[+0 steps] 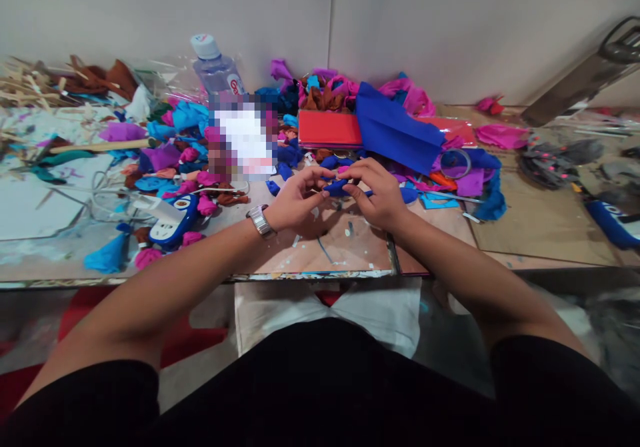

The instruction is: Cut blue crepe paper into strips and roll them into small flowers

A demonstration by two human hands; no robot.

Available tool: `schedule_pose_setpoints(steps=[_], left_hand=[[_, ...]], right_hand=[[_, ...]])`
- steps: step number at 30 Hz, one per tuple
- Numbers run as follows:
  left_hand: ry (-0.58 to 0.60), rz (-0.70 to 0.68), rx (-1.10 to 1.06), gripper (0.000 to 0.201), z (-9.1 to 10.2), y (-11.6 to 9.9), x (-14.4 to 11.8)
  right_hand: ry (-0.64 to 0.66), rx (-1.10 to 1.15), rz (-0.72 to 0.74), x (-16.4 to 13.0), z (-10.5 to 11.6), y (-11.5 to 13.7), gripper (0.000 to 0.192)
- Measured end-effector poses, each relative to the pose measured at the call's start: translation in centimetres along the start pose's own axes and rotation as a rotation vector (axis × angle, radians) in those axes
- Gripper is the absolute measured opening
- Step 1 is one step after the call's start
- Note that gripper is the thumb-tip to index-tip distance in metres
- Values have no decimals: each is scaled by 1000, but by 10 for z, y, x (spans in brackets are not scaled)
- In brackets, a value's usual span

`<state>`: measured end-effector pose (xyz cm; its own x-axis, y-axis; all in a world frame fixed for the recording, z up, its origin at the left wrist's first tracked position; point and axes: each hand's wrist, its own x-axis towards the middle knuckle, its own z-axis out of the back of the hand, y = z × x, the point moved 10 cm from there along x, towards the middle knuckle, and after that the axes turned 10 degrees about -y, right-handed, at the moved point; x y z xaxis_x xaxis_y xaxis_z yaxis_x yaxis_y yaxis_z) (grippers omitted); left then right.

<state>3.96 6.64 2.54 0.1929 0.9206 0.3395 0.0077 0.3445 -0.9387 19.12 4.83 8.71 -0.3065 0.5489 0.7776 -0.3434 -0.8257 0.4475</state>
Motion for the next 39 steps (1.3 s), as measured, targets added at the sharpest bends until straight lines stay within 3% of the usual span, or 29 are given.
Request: schedule_pose_setpoints(steps=[9, 18, 29, 39], left_hand=[[-14, -56, 42, 34, 0, -6, 1], [-13, -241, 318, 33, 2, -25, -4], [33, -195, 104, 28, -9, -21, -8], [-13, -150, 75, 35, -4, -22, -6]], right_hand=[[-66, 3, -5, 0, 5, -2, 28], [56, -23, -22, -4, -8, -8, 27], [139, -24, 16, -8, -17, -4, 30], [101, -16, 17, -7, -12, 0, 28]])
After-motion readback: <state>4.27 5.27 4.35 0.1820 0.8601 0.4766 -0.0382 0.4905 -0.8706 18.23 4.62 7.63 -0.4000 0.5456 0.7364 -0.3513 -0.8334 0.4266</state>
